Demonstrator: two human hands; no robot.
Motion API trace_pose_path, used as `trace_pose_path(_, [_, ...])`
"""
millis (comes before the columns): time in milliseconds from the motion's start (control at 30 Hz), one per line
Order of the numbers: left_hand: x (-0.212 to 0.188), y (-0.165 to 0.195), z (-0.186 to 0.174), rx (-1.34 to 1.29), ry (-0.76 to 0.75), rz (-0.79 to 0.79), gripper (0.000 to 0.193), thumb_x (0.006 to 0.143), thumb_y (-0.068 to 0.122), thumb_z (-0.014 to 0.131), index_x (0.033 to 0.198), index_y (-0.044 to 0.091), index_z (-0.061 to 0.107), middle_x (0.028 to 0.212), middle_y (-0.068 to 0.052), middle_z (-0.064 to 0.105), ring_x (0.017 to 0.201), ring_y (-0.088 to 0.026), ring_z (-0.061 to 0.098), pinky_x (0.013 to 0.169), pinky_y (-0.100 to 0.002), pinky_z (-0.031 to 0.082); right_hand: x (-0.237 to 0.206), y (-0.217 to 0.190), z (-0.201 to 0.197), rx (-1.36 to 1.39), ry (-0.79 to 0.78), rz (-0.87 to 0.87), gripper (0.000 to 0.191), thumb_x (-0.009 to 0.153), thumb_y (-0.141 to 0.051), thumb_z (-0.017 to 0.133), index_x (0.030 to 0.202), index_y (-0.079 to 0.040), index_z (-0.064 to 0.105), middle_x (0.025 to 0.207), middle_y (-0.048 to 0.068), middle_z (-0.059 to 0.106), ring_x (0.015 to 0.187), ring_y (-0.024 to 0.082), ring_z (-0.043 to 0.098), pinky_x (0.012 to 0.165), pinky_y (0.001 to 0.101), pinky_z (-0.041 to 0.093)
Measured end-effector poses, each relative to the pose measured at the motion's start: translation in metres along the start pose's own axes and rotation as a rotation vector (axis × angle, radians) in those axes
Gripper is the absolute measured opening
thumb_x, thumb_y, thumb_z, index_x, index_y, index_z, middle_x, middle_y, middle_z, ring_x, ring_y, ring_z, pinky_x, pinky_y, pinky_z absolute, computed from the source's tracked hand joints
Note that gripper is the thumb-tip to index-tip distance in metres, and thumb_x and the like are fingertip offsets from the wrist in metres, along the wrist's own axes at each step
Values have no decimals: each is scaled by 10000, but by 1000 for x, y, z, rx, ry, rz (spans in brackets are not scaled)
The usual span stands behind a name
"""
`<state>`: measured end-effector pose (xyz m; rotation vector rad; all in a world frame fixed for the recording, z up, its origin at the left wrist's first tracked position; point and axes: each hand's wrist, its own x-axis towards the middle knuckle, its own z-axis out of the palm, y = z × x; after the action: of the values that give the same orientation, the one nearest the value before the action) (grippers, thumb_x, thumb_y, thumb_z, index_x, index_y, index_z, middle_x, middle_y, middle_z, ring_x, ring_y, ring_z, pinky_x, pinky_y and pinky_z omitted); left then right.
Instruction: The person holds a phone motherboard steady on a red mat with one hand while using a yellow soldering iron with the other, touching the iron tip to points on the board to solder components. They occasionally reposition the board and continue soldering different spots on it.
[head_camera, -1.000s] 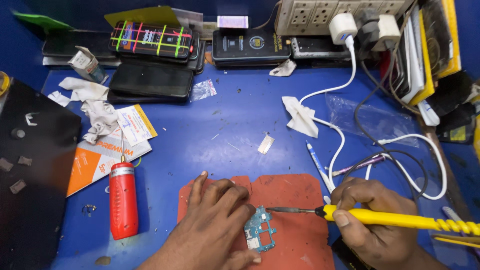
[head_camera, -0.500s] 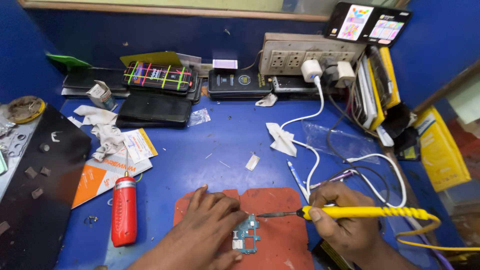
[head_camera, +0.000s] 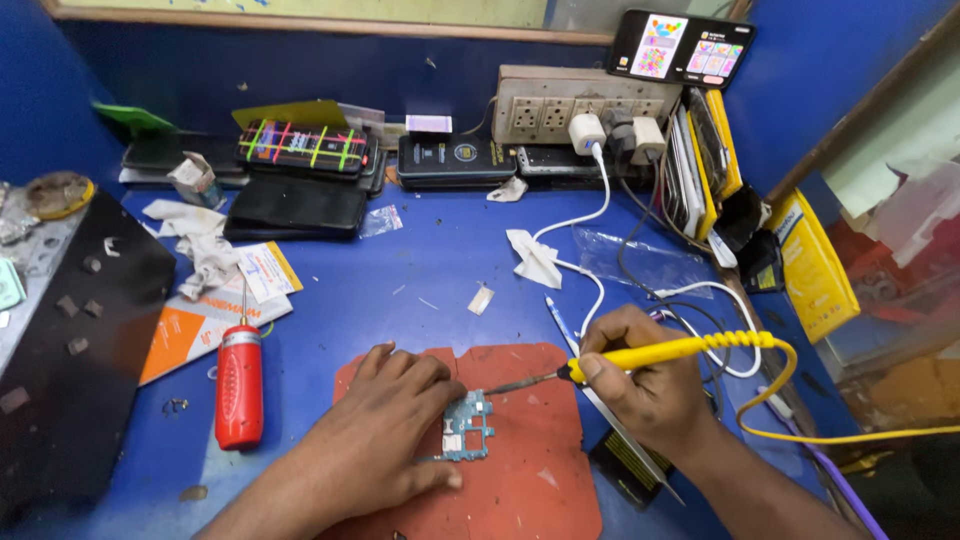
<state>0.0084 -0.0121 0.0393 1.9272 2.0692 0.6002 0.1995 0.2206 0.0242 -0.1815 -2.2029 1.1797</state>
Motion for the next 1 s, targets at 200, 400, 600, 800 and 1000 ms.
trace_pose_path(200, [3, -3, 1, -152, -94, -62, 597, 687, 246, 840, 1236, 116, 643, 1216, -78, 571, 1194, -318, 467, 1071, -446, 340, 2, -3, 0, -44, 5, -37, 127, 927, -155, 668, 919, -52, 595, 740, 5, 650, 631, 51, 544, 564, 223, 454])
trace_pose_path(400, [16, -29, 17, -265, 18, 273, 421, 715, -21, 651, 1117, 97, 686, 1214, -68, 681, 1310, -298, 520, 1146, -580, 204, 3, -4, -5, -73, 67, -69, 112, 924, -138, 645, 911, -39, 593, 802, 41, 677, 689, 79, 613, 629, 240, 512])
trace_pose_path(600, [4, -27, 28, -213, 195, -31, 337, 750, 170, 764, 1069, 81, 700, 1132, -80, 674, 1232, -302, 536, 1172, -644, 162, 0, 1, -9, -42, 91, -75, 123, 940, -127, 647, 917, -33, 572, 829, 71, 661, 744, 128, 642, 715, 277, 554])
trace_pose_path(800, [-3, -10, 41, -98, 215, -8, 585, 681, 367, 836, 1132, 36, 665, 1161, -138, 526, 1226, -371, 428, 1091, -655, 195, -9, 3, -8, 33, 68, -85, 135, 989, -132, 643, 990, -42, 542, 785, 84, 631, 692, 112, 593, 682, 255, 531])
trace_pose_path(1000, [-4, -22, 35, -147, 168, 12, 354, 741, 182, 768, 1071, 69, 710, 1115, -91, 551, 1215, -316, 468, 1142, -585, 254, -18, 4, -5, 23, 61, -35, 149, 967, -136, 635, 988, -39, 524, 766, 105, 640, 651, 99, 575, 622, 235, 499])
